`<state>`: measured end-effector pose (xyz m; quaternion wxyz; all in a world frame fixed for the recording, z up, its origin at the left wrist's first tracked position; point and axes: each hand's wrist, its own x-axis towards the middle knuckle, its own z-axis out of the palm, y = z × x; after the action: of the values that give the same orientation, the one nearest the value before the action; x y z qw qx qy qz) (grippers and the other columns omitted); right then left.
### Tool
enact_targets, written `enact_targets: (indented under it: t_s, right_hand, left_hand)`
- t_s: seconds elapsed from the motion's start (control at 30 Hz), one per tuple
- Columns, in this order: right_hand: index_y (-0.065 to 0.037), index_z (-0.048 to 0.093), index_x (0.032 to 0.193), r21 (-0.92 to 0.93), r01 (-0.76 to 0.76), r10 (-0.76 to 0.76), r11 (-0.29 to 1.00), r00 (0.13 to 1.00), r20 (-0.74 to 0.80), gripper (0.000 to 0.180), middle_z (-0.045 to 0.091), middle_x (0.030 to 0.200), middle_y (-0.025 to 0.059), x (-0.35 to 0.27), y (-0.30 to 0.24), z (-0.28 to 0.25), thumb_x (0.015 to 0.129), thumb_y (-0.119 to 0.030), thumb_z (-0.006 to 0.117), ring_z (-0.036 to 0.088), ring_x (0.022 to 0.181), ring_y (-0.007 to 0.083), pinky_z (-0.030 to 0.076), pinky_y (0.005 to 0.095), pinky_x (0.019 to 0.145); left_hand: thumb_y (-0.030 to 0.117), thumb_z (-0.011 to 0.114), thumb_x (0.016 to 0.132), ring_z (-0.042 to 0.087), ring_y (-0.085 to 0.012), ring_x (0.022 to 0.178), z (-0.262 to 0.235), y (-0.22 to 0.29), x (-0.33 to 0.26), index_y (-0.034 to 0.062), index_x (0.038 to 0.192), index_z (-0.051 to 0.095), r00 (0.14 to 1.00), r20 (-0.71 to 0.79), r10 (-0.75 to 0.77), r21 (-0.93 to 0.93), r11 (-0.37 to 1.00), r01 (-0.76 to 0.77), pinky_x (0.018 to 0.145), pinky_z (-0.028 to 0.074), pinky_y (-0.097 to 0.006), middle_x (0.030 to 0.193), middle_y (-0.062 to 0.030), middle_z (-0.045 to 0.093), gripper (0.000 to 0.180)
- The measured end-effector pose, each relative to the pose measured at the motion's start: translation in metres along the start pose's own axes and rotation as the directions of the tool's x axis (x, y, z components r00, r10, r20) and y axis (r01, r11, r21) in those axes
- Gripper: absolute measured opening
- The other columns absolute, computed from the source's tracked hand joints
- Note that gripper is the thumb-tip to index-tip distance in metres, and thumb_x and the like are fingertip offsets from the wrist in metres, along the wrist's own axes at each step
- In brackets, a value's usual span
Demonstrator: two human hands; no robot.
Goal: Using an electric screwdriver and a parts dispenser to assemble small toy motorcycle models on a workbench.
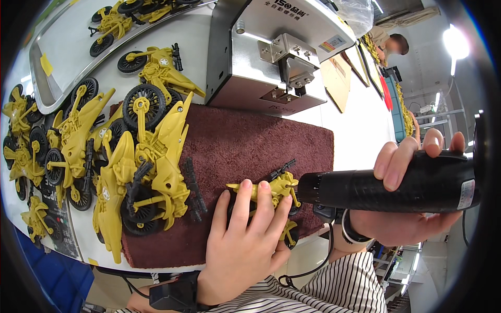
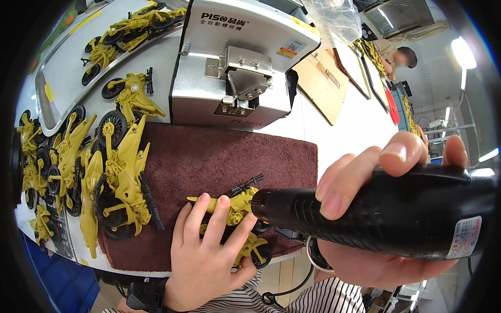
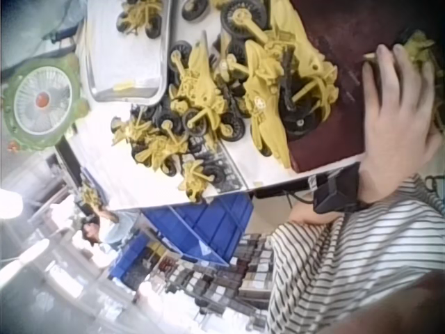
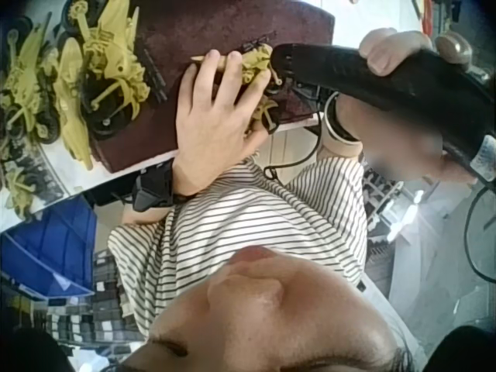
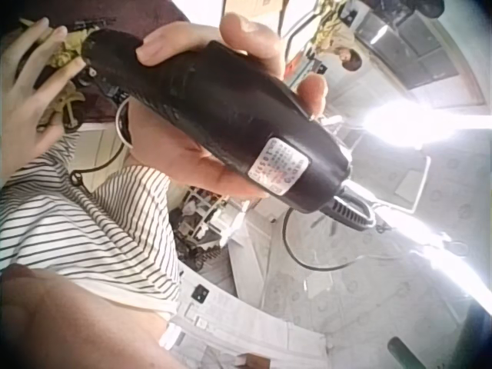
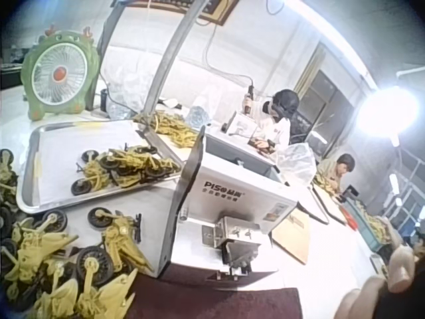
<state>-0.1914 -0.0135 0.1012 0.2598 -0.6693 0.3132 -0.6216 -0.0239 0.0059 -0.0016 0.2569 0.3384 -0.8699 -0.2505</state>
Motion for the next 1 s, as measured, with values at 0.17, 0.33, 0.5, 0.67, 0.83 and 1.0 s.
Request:
enact_targets:
  t_s: [0.17,0.33,0.5,0.67,0.83,1.0]
  right_hand:
    - [0.005,0.029,0.134,0.008,0.012,-0.012,1.0,1.0,-0.028,0.063,0.046,0.11,0.0158,0.0,-0.0003,0.0014,0.091,-0.04,0.041,0.048,0.061,0.018,0.039,0.0323,0.056]
    - [0.005,0.029,0.133,0.012,-0.011,0.012,1.0,0.997,-0.073,0.064,0.046,0.107,0.0152,-0.0002,-0.0028,0.0043,0.089,-0.04,0.043,0.048,0.061,0.0186,0.039,0.0324,0.057]
    - [0.005,0.032,0.126,0.003,-0.018,0.018,1.0,0.992,-0.122,0.061,0.045,0.096,0.0119,0.0023,-0.0034,0.0082,0.088,-0.039,0.05,0.048,0.059,0.0175,0.04,0.0316,0.055]
    - [0.002,0.036,0.115,0.006,-0.054,0.055,0.999,0.992,-0.114,0.05,0.045,0.084,0.008,0.0021,-0.0019,0.0081,0.089,-0.038,0.053,0.048,0.055,0.0159,0.04,0.0306,0.053]
    - [0.0,0.037,0.113,-0.031,-0.12,0.117,0.992,0.989,-0.089,0.044,0.045,0.081,0.0073,0.0037,-0.0016,0.0063,0.092,-0.036,0.05,0.049,0.054,0.0154,0.041,0.0302,0.053]
    - [-0.001,0.037,0.112,-0.009,-0.119,0.117,0.993,0.988,-0.101,0.042,0.045,0.081,0.0071,0.0026,0.0008,0.0075,0.092,-0.036,0.05,0.05,0.053,0.0153,0.04,0.0304,0.053]
  left_hand:
    - [0.033,0.055,0.069,0.04,-0.0337,0.122,0.0,0.0001,-0.0003,0.0145,0.117,0.061,1.0,0.002,-0.001,0.007,1.0,0.001,0.097,0.039,-0.051,0.123,-0.0138,0.052,0.052]
    - [0.033,0.055,0.069,0.04,-0.0332,0.122,-0.0004,0.0001,-0.0003,0.0148,0.117,0.061,1.0,-0.004,-0.005,0.001,1.0,0.005,0.097,0.039,-0.051,0.123,-0.0134,0.052,0.052]
    - [0.032,0.058,0.066,0.039,-0.0362,0.121,0.0019,0.0001,0.0002,0.016,0.114,0.063,1.0,-0.016,0.021,0.011,1.0,-0.021,0.096,0.039,-0.052,0.123,-0.0161,0.05,0.051]
    - [0.033,0.056,0.069,0.04,-0.0329,0.122,-0.0013,0.0,0.0001,0.0149,0.117,0.062,1.0,-0.007,-0.004,0.009,1.0,0.004,0.097,0.039,-0.051,0.122,-0.013,0.052,0.052]
    - [0.033,0.056,0.069,0.041,-0.0331,0.12,-0.0007,-0.0002,0.0007,0.0145,0.115,0.063,1.0,-0.006,0.001,0.002,1.0,-0.001,0.096,0.04,-0.051,0.121,-0.0133,0.053,0.05]
    - [0.033,0.055,0.069,0.042,-0.0333,0.12,-0.0006,-0.0003,0.0009,0.0145,0.115,0.063,1.0,-0.011,-0.002,0.001,1.0,0.002,0.096,0.04,-0.051,0.121,-0.0136,0.054,0.05]
